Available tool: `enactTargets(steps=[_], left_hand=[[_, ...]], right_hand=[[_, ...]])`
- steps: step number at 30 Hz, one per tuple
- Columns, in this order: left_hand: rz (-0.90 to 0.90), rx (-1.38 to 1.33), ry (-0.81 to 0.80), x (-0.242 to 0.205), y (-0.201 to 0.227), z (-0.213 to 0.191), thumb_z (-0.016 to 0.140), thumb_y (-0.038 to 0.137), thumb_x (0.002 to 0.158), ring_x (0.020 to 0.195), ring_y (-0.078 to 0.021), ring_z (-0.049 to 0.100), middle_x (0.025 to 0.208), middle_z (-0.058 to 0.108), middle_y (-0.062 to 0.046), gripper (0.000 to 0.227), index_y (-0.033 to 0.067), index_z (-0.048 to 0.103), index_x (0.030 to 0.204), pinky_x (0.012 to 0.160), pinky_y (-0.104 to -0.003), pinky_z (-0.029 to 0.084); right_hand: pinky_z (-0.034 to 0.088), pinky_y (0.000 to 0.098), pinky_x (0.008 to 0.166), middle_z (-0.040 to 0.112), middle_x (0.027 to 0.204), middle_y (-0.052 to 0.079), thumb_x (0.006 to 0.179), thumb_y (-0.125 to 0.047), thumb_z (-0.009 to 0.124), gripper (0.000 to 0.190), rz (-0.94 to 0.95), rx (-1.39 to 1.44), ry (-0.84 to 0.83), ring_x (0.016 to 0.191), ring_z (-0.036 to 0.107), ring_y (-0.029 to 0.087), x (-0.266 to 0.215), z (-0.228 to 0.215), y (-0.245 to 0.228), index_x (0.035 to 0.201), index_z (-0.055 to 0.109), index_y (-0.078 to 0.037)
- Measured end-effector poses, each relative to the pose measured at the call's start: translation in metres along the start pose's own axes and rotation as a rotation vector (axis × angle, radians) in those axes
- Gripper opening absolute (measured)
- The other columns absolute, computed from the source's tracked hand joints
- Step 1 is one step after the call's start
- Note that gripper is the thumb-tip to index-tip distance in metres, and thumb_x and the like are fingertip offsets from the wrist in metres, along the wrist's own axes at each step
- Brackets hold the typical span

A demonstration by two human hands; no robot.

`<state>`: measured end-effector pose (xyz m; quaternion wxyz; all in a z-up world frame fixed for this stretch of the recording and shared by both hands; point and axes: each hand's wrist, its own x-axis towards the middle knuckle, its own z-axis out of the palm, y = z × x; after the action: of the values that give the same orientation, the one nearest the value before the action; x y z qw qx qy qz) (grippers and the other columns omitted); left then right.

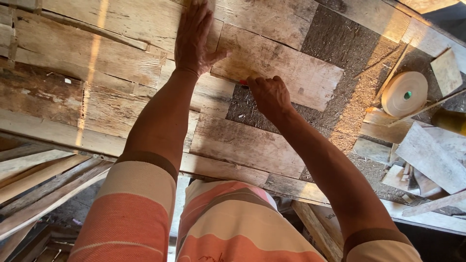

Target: Scoring and cutting wooden planks with a utility knife to fit them into a pattern.

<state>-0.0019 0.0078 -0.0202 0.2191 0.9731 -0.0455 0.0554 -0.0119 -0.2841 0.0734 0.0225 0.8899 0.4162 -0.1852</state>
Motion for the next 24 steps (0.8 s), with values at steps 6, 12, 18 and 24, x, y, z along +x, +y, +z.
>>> enactTargets(steps=[6,12,18,24], left_hand=[[-0.019,-0.017,-0.006,0.007,0.011,-0.016,0.062,0.086,0.094,0.163,-0.0288,0.016,0.175,0.018,-0.013,0.114,0.011,0.02,0.169,0.135,-0.044,0.009],[-0.07,-0.069,-0.075,0.005,0.012,-0.013,0.058,0.09,0.099,0.165,-0.0281,0.018,0.176,0.019,-0.013,0.112,0.0106,0.022,0.169,0.137,-0.042,0.01],[-0.025,-0.036,-0.027,0.006,0.01,-0.019,0.065,0.082,0.096,0.164,-0.0285,0.018,0.176,0.02,-0.014,0.11,0.0103,0.023,0.169,0.135,-0.043,0.009],[-0.048,-0.097,-0.028,0.004,0.016,-0.02,0.076,0.078,0.095,0.162,-0.0302,0.018,0.175,0.023,-0.015,0.112,0.01,0.025,0.168,0.134,-0.044,0.01]], right_hand=[[0.053,0.0356,0.067,0.069,0.078,0.009,0.104,0.001,0.055,0.025,0.022,0.015,-0.071,0.051,0.05,0.017,-0.013,-0.012,0.008,0.126,0.061,-0.011],[0.053,0.0393,0.078,0.071,0.079,0.008,0.099,-0.002,0.057,0.031,-0.007,0.035,-0.01,0.053,0.057,0.016,-0.029,-0.013,0.021,0.129,0.059,-0.011],[0.053,0.0371,0.077,0.072,0.082,0.007,0.104,-0.004,0.057,0.026,-0.011,0.005,-0.065,0.057,0.058,0.017,-0.031,-0.016,0.026,0.129,0.059,-0.011],[0.054,0.0359,0.078,0.073,0.084,0.006,0.1,-0.003,0.059,0.039,-0.016,-0.005,-0.078,0.054,0.057,0.016,-0.043,-0.02,0.037,0.137,0.057,-0.013]])
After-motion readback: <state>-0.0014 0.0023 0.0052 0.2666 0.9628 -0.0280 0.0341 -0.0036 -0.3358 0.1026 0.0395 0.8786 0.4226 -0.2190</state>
